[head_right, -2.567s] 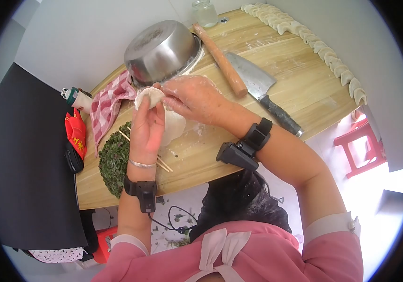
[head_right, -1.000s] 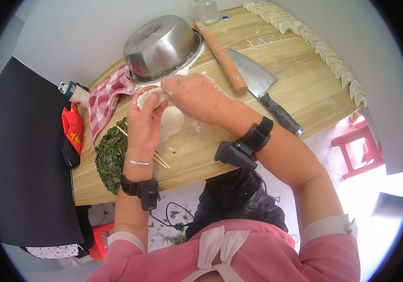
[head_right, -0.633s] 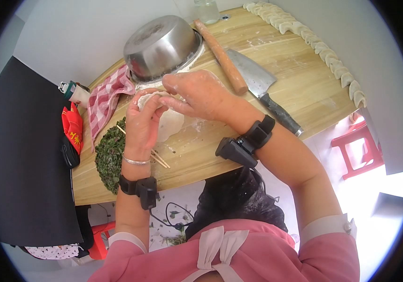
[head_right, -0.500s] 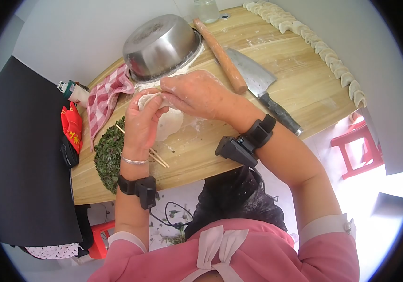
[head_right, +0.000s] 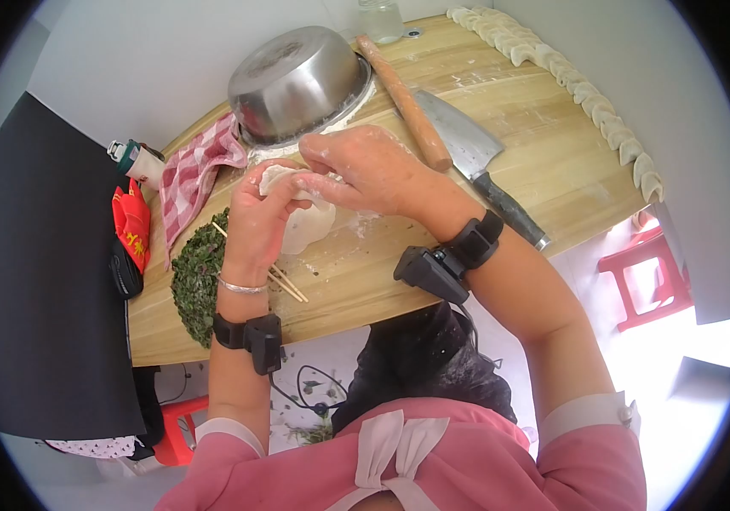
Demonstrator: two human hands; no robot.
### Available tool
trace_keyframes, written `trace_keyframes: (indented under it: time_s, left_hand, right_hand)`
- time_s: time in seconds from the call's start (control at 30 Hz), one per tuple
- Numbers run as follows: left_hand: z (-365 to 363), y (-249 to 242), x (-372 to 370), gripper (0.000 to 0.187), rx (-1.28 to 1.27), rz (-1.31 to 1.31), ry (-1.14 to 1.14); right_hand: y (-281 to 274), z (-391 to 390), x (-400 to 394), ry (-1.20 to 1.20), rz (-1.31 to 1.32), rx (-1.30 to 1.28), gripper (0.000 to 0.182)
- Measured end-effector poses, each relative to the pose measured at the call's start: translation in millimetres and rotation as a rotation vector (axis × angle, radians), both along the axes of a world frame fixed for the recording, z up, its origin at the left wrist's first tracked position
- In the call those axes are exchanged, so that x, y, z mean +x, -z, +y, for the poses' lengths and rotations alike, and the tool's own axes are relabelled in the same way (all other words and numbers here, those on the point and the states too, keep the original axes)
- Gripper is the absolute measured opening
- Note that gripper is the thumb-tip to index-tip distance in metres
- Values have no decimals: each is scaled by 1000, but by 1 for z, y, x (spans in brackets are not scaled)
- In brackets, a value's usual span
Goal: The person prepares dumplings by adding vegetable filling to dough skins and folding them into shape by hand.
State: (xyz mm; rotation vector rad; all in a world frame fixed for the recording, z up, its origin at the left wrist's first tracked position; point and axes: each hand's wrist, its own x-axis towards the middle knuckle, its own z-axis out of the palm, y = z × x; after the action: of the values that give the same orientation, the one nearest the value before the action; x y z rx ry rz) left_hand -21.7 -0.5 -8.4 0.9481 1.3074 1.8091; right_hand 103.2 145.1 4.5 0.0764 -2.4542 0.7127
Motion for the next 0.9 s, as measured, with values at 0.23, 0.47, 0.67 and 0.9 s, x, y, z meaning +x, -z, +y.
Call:
trace_keyframes:
  time_s: [0.23, 0.47, 0.67, 0.9]
  left_hand:
    - [0, 3, -3, 23, 71, -75, 40]
    - [1, 4, -5, 22, 91, -103, 23]
    - [0, 6, -4, 20, 10, 28, 29]
    - [-1, 8, -8, 21, -40, 53, 53]
  right_hand:
    - [12, -1, -10, -98, 148, -24, 17]
    - [3, 0, -1, -4, 20, -38, 23]
    - [3, -2, -2, -13, 35, 7, 19]
    - [11, -4, -8, 51, 56, 147, 13]
